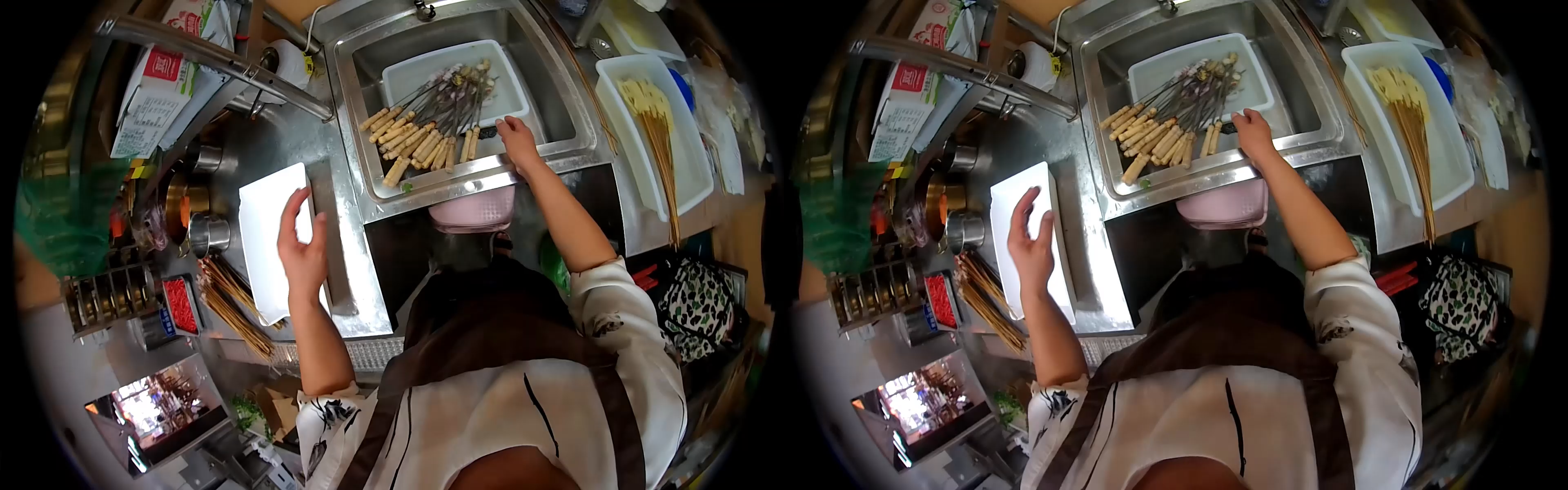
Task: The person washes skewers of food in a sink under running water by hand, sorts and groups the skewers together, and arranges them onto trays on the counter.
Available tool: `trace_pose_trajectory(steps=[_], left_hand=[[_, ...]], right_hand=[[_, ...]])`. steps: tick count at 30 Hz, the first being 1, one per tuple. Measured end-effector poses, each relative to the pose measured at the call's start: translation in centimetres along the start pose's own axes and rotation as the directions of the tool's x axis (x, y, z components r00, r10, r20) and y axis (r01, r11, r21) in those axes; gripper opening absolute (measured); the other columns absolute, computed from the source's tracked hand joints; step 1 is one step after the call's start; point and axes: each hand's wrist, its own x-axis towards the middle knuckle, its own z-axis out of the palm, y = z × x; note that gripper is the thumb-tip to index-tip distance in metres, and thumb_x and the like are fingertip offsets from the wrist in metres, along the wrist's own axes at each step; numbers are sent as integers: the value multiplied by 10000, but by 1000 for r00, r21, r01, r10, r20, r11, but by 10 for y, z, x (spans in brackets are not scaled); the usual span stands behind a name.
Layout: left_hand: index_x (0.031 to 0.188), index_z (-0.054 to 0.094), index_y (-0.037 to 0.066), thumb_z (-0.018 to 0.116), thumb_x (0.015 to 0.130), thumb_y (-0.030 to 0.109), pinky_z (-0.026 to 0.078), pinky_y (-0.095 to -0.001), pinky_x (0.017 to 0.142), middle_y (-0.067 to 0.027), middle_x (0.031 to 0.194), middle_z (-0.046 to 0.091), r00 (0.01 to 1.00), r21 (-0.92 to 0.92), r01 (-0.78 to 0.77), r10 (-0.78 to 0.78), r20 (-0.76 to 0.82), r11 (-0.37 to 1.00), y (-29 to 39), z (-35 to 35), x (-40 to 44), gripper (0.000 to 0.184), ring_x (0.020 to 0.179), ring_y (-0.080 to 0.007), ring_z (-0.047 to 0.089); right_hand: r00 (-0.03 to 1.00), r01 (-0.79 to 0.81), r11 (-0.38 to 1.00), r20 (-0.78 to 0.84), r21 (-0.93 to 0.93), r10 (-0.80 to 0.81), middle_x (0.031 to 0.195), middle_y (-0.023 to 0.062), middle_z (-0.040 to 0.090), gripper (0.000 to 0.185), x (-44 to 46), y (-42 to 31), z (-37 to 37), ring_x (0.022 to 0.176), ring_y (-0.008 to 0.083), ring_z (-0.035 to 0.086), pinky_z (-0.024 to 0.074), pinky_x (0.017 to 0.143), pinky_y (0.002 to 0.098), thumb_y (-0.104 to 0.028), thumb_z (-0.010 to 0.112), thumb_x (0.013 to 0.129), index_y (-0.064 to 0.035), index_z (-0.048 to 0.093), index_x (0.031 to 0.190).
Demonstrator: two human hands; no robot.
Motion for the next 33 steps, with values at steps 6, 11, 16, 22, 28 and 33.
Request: trace_pose_trajectory(steps=[6,11,16,22,28,33], left_hand=[[1185,505,16,599,802,94,348,-334,976,-120,1172,555,975,-73,68,-50,217,995,-7,55,70,401,1109,-232,496],[1224,470,1,624,791,170,390,-345,934,-158,1186,546,919,-95,110,-65,388,989,-44,114,133,490,1102,-269,513],[1244,426,-55,608,785,317,382,-358,942,-250,1203,504,858,116,90,-136,495,989,-60,187,188,618,1121,-365,487],[1218,424,-115,593,779,450,406,-390,911,-307,1193,480,753,391,149,-361,550,908,-92,264,236,735,1100,-379,502],[1167,514,-62,674,685,538,425,-364,871,-229,1139,553,244,597,432,-725,644,676,-160,334,261,785,1044,-316,545],[1166,533,-28,724,697,425,423,-328,865,-170,1152,566,-213,404,844,-471,856,353,-160,339,261,679,1013,-267,553]], right_hand=[[952,-297,933,140,206,272,927,79,552,432,43,-12,7,869,150,519,436,779,258,-331,587,837,4,510,1098],[914,-405,871,105,279,392,1058,139,508,513,61,-16,3,953,207,518,450,851,299,-336,605,826,36,460,1148],[878,-477,815,124,330,463,1083,162,492,560,96,0,11,960,229,516,459,830,308,-343,615,818,56,442,1171],[768,-634,700,157,327,621,1132,145,536,468,125,1,48,863,222,551,462,748,317,-367,598,821,-19,522,1126],[549,-835,361,568,416,614,1029,94,619,392,154,27,81,853,239,608,482,802,375,-365,588,835,-63,558,1083],[522,-841,196,663,504,537,1083,88,578,486,154,43,100,925,251,579,471,832,393,-353,661,790,-78,508,1159]])
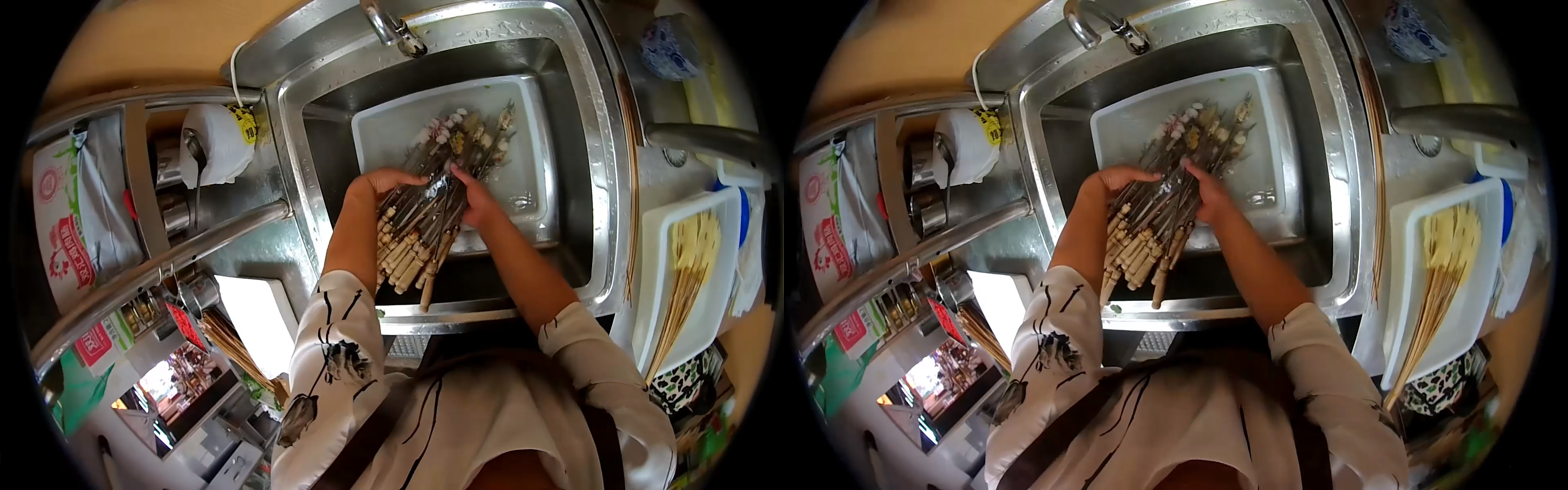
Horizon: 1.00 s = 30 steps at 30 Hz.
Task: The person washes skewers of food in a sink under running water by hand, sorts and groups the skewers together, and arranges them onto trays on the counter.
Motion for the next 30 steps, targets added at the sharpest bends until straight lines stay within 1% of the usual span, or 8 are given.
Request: trace_pose_trajectory(steps=[4,7,10,18,21,26,27,30], left_hand=[[1133,551,-23,747,687,318,430,-322,852,-160,1076,602,988,209,-60,87,-124,976,13,29,-28,595,957,-249,575],[1098,555,-31,772,630,135,439,-302,832,-124,1004,613,924,248,-295,342,-170,923,-2,36,-29,542,900,-208,573],[1101,543,-36,776,632,139,440,-300,825,-112,1001,613,890,311,-351,418,-183,883,-6,52,-57,553,899,-198,570],[1086,541,-20,727,683,88,421,-277,828,-77,986,613,836,364,-476,540,-96,801,4,64,-118,457,897,-151,548],[1104,538,-11,675,725,79,414,-274,833,-56,993,608,855,359,-448,509,-94,819,5,48,-100,413,902,-143,536],[1154,530,6,661,748,141,400,-290,873,-86,1048,601,896,381,-362,430,-110,851,-5,20,-38,448,957,-162,534],[1156,531,8,681,730,162,400,-294,879,-96,1062,600,890,409,-356,438,-125,840,-5,17,-25,477,970,-173,538],[1177,519,7,751,661,247,403,-296,882,-132,1102,590,872,572,-296,461,-165,765,-2,17,9,615,1007,-197,542]], right_hand=[[1000,15,999,-15,42,-14,1075,83,572,470,-5,10,9,921,245,575,473,824,390,-284,669,792,-56,493,1163],[989,148,989,15,17,-148,1013,90,574,360,-25,15,17,893,229,582,495,771,374,-120,645,799,-10,491,1105],[948,295,956,-127,-4,-293,967,93,583,305,-54,25,38,870,218,585,501,728,348,-97,640,796,-6,500,1051],[895,445,895,-43,25,-443,954,95,570,340,-106,35,76,822,193,576,489,707,342,19,560,764,-6,474,1092],[899,435,897,-86,78,-429,975,107,566,349,-94,34,72,837,207,578,484,726,346,21,540,753,7,475,1095],[922,267,960,-268,-85,-280,996,132,556,420,-58,21,45,864,247,583,493,695,373,-11,569,720,37,449,1119],[893,237,957,-351,-170,-283,937,135,571,360,-52,19,44,869,244,581,490,672,381,-35,593,720,44,494,1057],[923,165,966,-314,-199,-222,850,133,583,257,-12,18,16,799,243,594,489,633,382,-56,617,722,48,549,948]])
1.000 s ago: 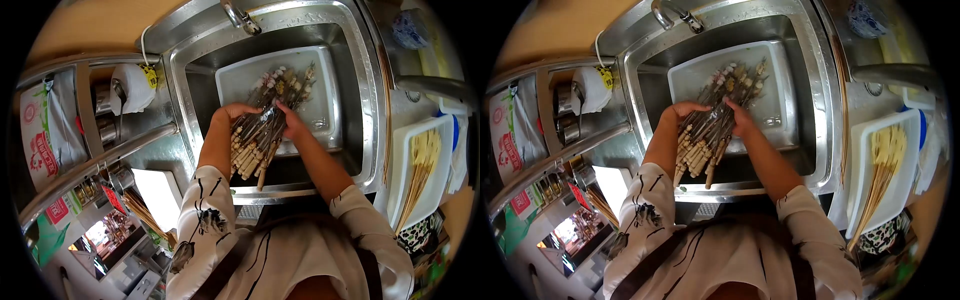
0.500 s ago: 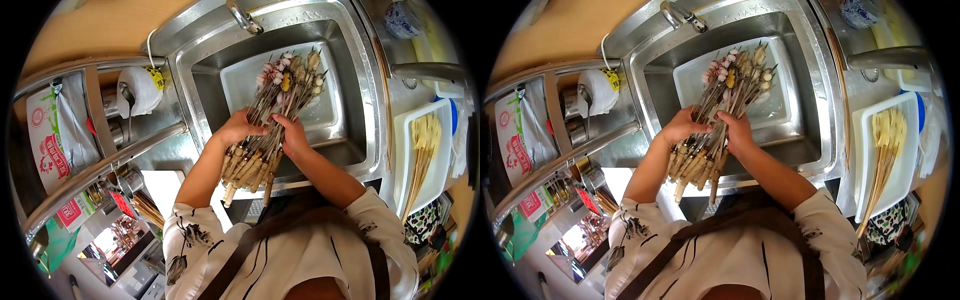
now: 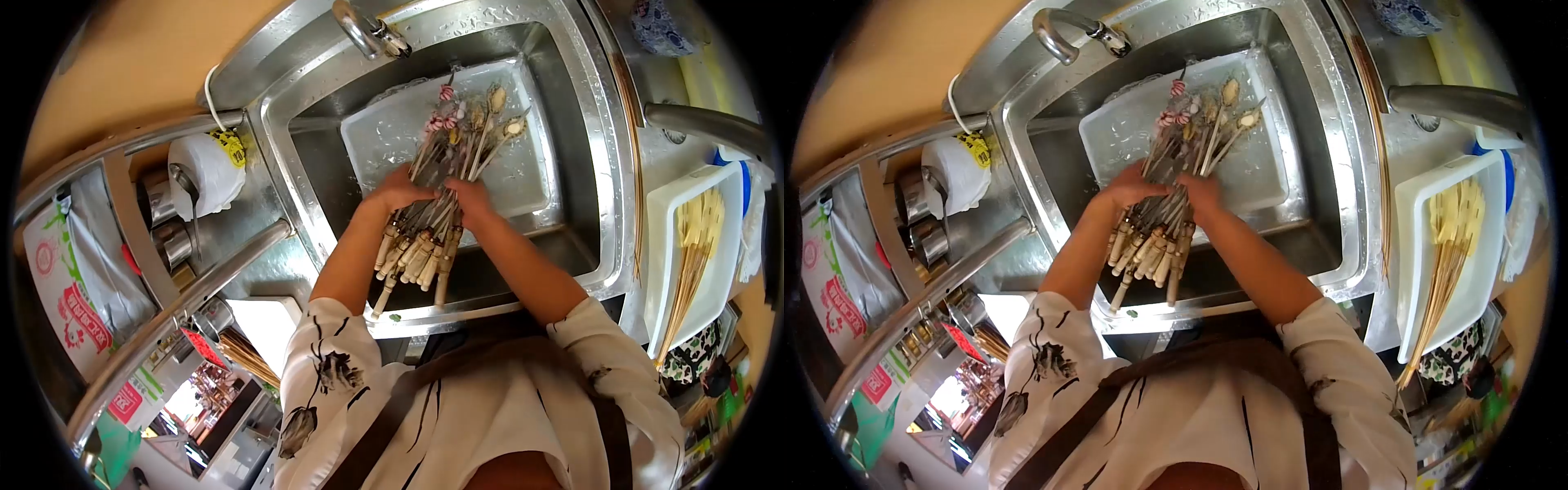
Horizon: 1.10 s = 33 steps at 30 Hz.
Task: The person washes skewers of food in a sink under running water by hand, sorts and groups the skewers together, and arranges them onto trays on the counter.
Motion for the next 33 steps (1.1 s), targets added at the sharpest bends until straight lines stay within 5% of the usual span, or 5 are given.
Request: trace_pose_trajectory(steps=[6,8,16,22,33], left_hand=[[1129,545,-26,782,599,271,436,-320,835,-162,1010,619,973,-8,229,-229,5,973,12,-1,20,653,920,-251,587],[1076,581,-49,756,627,196,445,-313,814,-124,976,630,956,-268,277,-235,177,923,17,-9,17,540,857,-227,594],[1083,571,-28,614,731,-7,468,-290,788,-112,993,633,998,-543,22,15,64,839,28,-8,-45,355,818,-192,613],[1111,517,-69,537,794,-11,526,-342,781,-168,994,627,994,-844,46,61,93,534,36,-11,-100,323,883,-238,632],[1195,430,-95,459,842,43,516,-400,820,-245,1082,567,981,-939,-10,186,58,345,31,9,-119,380,945,-333,605]], right_hand=[[978,-161,987,-137,-11,158,814,123,592,171,6,-9,11,655,250,605,516,570,400,-71,599,764,48,561,881],[991,-123,989,-51,82,127,826,128,596,170,11,-1,4,671,253,608,519,594,398,-59,591,760,51,561,887],[971,35,942,210,334,-111,907,174,599,312,-42,-11,-4,759,293,619,533,664,422,49,550,712,59,525,1023],[815,-44,936,554,349,-169,1238,184,479,579,-86,-24,-13,1143,325,473,431,938,440,-5,491,758,34,288,1298],[759,36,953,612,300,-221,1298,199,423,594,-109,-24,-12,1157,361,452,429,942,473,-6,492,757,-6,286,1314]])
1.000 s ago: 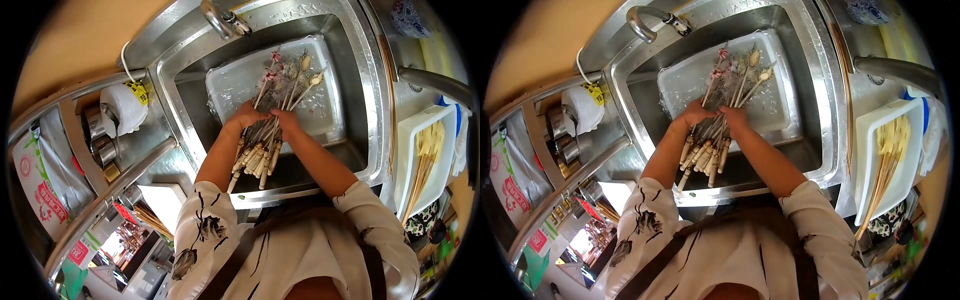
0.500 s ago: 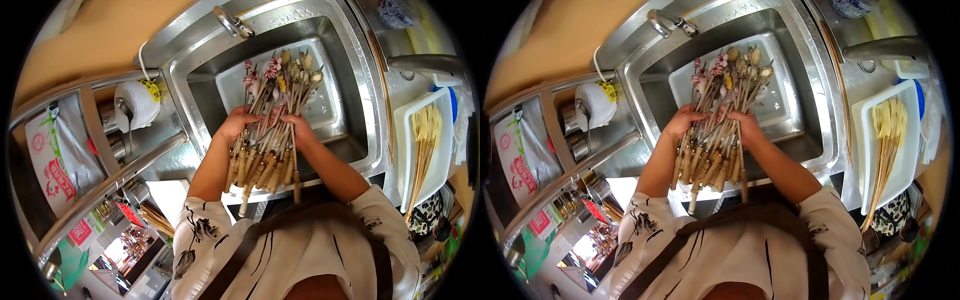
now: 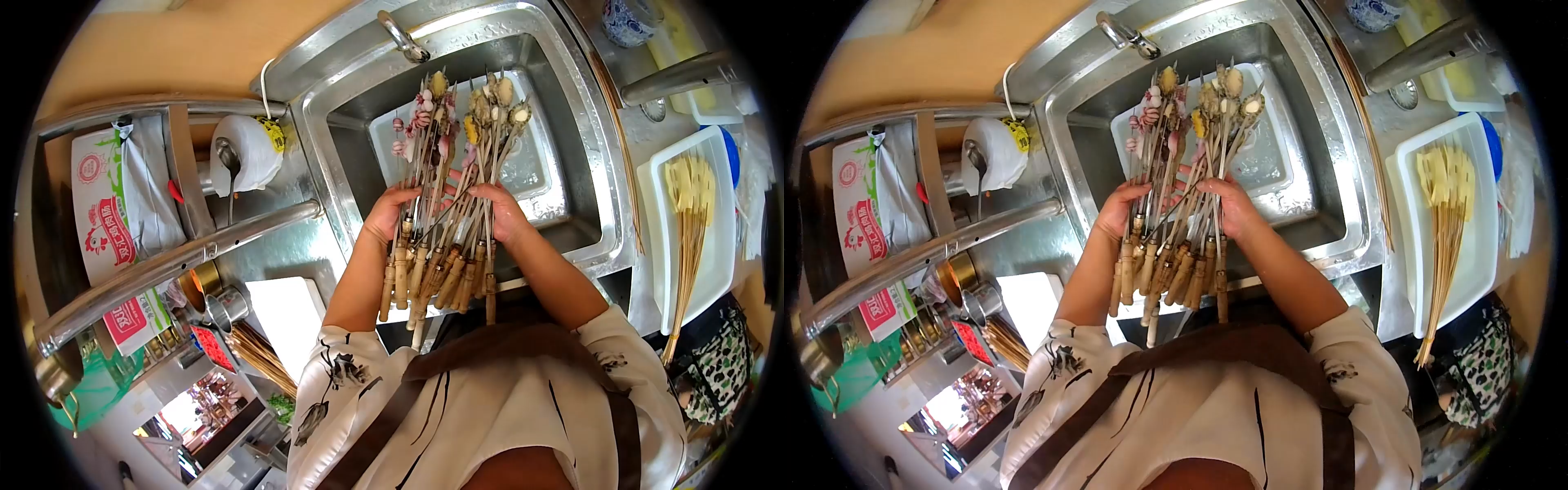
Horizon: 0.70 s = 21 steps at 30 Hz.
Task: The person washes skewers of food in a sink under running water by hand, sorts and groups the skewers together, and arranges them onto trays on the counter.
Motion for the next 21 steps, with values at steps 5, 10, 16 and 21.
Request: trace_pose_trajectory(steps=[5,10,16,21], left_hand=[[1154,486,-75,482,841,55,521,-374,795,-196,1025,607,995,69,26,-19,-97,997,-10,-14,16,339,911,-269,622],[1139,518,-35,514,842,87,513,-342,782,-144,1018,615,972,288,143,-80,-219,947,-25,-39,51,321,867,-217,626],[1092,560,-20,689,749,237,497,-316,714,-117,927,635,944,563,261,-85,-319,784,-43,-50,87,448,777,-206,620],[1074,568,-20,713,729,207,496,-315,721,-111,921,637,925,488,354,-221,-310,798,-30,-44,85,437,787,-201,618]], right_hand=[[980,-12,998,-199,-66,-1,1120,179,533,485,11,6,-6,964,310,574,505,816,438,-7,507,765,-2,360,1227],[898,-145,988,-426,-52,110,928,152,579,314,42,20,-56,778,279,614,541,670,415,21,555,751,44,470,1052],[753,-314,947,-625,-67,205,843,140,600,198,79,27,-86,719,263,620,535,674,387,-75,541,805,49,524,958],[719,-444,896,-600,-7,351,832,126,592,193,93,25,-91,683,258,608,532,655,389,-96,547,817,41,525,951]])
